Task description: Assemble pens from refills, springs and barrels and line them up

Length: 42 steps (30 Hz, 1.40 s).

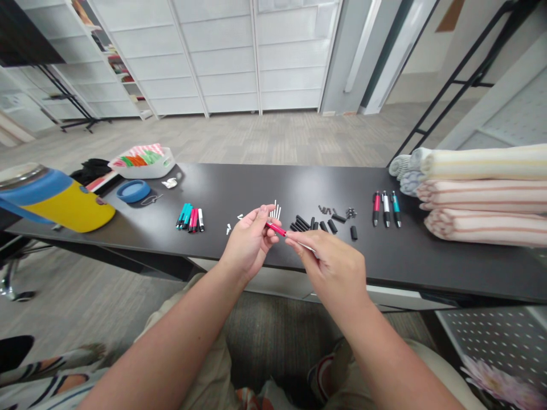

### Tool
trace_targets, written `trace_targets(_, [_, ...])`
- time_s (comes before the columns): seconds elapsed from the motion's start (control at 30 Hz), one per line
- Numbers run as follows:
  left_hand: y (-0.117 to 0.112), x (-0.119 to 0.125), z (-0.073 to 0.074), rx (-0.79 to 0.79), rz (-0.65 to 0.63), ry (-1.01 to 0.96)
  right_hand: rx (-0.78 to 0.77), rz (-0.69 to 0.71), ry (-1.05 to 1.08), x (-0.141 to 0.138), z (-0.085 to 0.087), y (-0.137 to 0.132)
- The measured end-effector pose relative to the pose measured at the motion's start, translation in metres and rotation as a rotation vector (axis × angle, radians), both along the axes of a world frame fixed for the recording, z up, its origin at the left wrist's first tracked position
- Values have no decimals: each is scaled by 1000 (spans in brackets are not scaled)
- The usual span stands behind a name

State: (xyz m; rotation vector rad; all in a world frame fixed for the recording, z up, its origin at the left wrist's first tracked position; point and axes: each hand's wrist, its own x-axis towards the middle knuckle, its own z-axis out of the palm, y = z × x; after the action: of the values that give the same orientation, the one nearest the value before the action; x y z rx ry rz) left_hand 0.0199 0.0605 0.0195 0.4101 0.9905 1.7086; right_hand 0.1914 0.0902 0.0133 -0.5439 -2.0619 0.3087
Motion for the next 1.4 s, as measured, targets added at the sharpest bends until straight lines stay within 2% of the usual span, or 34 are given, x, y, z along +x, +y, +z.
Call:
trace_targets(0.23, [0,0,0,-5,22,-22,14,20,10,1,3,-3])
trace_targets(0.5, [1,-14,15,-96,28,-302,49,-60,73,15,29,-18])
trace_targets(0.63, [1,-19,15,-58,20,-304,59,-62,109,21,37,-22])
trace_targets(1.13, [-1,-22,11,-20,-38,-313,32,-31,48,20,37,-24])
trace_targets(1.4, [-2,-16,20,-80,19,-317,45,-28,51,20,36,-25])
